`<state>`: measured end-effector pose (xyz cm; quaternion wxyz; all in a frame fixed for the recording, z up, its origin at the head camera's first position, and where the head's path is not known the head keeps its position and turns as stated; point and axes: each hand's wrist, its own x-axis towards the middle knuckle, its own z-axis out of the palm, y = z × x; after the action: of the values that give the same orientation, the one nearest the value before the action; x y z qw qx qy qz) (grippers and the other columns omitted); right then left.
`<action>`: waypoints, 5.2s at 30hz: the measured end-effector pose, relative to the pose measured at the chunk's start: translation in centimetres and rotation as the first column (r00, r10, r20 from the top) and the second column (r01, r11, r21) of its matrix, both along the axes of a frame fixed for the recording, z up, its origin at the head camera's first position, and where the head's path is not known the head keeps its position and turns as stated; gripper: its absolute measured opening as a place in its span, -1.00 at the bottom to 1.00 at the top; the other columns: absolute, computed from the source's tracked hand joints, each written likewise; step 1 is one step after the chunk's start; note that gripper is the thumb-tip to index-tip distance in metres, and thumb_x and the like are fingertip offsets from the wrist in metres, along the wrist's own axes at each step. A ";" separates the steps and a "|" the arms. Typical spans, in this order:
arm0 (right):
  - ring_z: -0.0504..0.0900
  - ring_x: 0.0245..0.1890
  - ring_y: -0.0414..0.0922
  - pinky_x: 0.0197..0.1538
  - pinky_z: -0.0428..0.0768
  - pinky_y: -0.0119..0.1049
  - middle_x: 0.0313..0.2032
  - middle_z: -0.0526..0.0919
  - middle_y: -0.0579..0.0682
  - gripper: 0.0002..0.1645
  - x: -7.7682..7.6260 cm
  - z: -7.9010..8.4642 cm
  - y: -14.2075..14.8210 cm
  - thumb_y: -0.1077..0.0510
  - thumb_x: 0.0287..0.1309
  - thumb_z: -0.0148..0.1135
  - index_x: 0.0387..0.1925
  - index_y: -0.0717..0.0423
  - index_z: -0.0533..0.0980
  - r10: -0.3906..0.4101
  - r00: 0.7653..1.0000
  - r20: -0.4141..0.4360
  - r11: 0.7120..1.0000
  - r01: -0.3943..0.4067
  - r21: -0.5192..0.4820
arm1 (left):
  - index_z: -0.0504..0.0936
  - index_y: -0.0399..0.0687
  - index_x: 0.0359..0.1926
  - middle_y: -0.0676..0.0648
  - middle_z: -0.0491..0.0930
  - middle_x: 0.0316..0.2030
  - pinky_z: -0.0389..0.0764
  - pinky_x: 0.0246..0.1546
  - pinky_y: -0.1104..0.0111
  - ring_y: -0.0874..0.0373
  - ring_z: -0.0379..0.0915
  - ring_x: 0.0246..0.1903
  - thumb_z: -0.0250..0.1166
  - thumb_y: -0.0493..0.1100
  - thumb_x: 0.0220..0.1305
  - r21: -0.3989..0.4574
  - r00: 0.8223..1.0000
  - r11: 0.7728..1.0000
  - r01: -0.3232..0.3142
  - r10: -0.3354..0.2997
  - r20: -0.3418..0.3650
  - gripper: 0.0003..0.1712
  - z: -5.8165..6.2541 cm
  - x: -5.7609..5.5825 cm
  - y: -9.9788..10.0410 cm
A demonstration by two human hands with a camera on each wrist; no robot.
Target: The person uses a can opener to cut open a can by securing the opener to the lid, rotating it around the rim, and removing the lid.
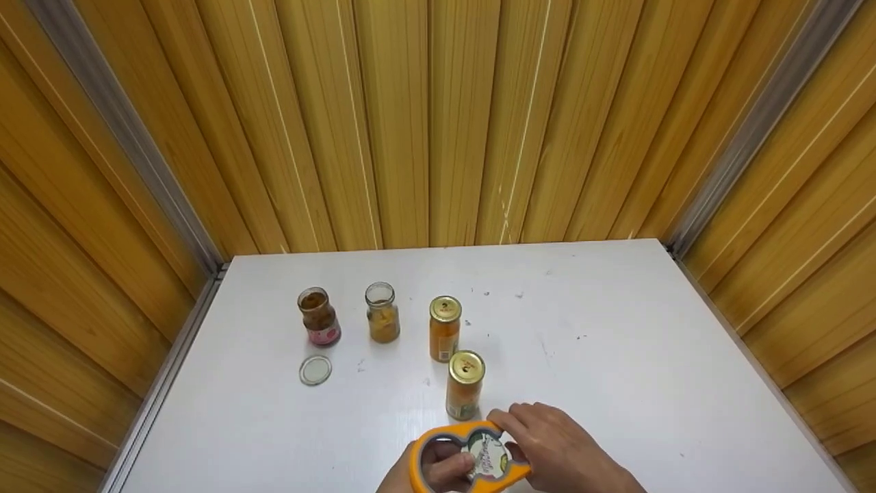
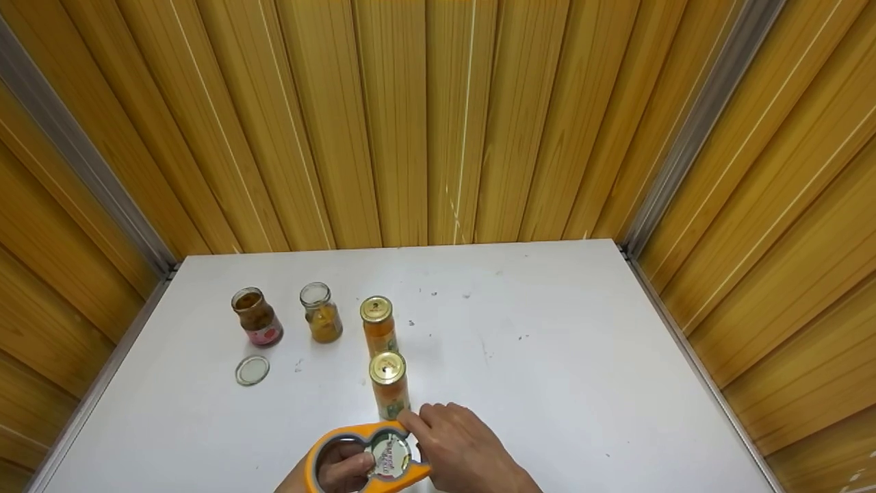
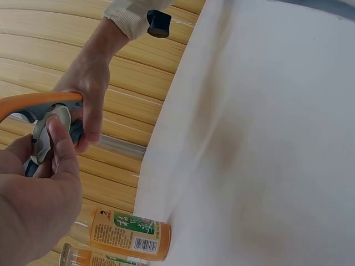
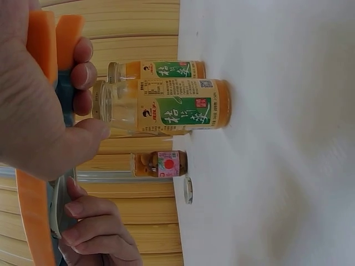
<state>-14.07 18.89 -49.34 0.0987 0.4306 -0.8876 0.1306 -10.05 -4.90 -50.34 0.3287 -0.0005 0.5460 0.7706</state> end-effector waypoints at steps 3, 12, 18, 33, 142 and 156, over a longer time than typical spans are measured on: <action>0.29 -0.49 -0.32 -0.42 0.37 -0.46 -0.42 0.34 -0.30 -0.26 0.0 0.0 -0.1 0.18 -0.16 0.45 0.09 -0.19 0.32 -0.005 1.000 0.030 1.000 0.005 -0.003 | 0.52 -0.23 -0.01 -0.19 0.61 -0.16 0.59 -0.15 0.23 -0.03 0.59 -0.21 0.24 0.07 0.18 -0.027 1.000 1.000 -0.002 0.002 -0.003 -0.49 0.1 -0.2 0.0; 0.32 -0.47 -0.33 -0.38 0.44 -0.44 -0.40 0.37 -0.31 -0.24 0.0 -0.3 -0.1 0.16 -0.18 0.46 0.10 -0.20 0.32 0.001 0.999 0.043 1.000 0.000 -0.024 | 0.50 -0.24 0.02 -0.20 0.60 -0.15 0.59 -0.14 0.22 -0.06 0.59 -0.20 0.21 0.05 0.21 -0.002 1.000 1.000 0.014 -0.014 -0.024 -0.50 0.2 -0.2 -0.1; 0.33 -0.48 -0.31 -0.41 0.44 -0.44 -0.41 0.37 -0.29 -0.25 -0.1 -0.1 0.1 0.18 -0.21 0.48 0.08 -0.18 0.35 -0.015 1.000 -0.021 1.000 0.015 -0.016 | 0.49 -0.25 0.05 -0.20 0.60 -0.13 0.59 -0.15 0.24 -0.05 0.59 -0.20 0.20 0.06 0.23 -0.013 0.998 0.999 0.033 -0.033 -0.060 -0.47 -0.1 -0.2 -0.5; 0.35 -0.52 -0.34 -0.42 0.48 -0.43 -0.44 0.43 -0.31 -0.32 0.0 0.0 0.3 0.15 -0.18 0.48 0.02 -0.22 0.38 -0.039 0.999 -0.004 0.999 0.039 -0.024 | 0.64 -0.09 -0.03 -0.07 0.64 -0.19 0.59 -0.18 0.20 0.06 0.58 -0.25 0.29 -0.04 0.15 -0.348 0.991 0.935 -0.063 0.017 -0.133 -0.62 -1.6 -2.2 -3.0; 0.32 -0.55 -0.35 -0.48 0.41 -0.50 -0.40 0.48 -0.32 -0.30 0.3 -1.1 1.1 0.21 -0.21 0.45 0.03 -0.23 0.40 -0.051 0.997 0.050 0.997 0.054 -0.052 | 0.57 -0.17 -0.21 -0.12 0.53 -0.38 0.53 -0.44 0.16 -0.04 0.49 -0.40 0.38 -0.19 0.02 -0.524 0.368 0.101 -0.846 -0.601 -0.710 -0.72 -7.7 -12.2 -9.7; 0.36 -0.52 -0.35 -0.42 0.47 -0.46 -0.35 0.48 -0.36 -0.27 0.4 -0.9 1.7 0.16 -0.20 0.46 0.07 -0.26 0.39 -0.107 0.991 0.084 0.993 0.111 -0.039 | 0.52 -0.07 0.02 -0.01 0.56 -0.14 0.55 -0.10 0.27 0.15 0.51 -0.14 0.31 -0.22 0.15 -0.668 0.703 0.445 -0.597 -0.111 -0.703 -0.62 -6.3 -11.6 -8.5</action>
<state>-13.72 20.56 -50.29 0.0788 0.3735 -0.9101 0.1615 -21.61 -13.35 -56.59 -0.0593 0.0198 0.9256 0.3732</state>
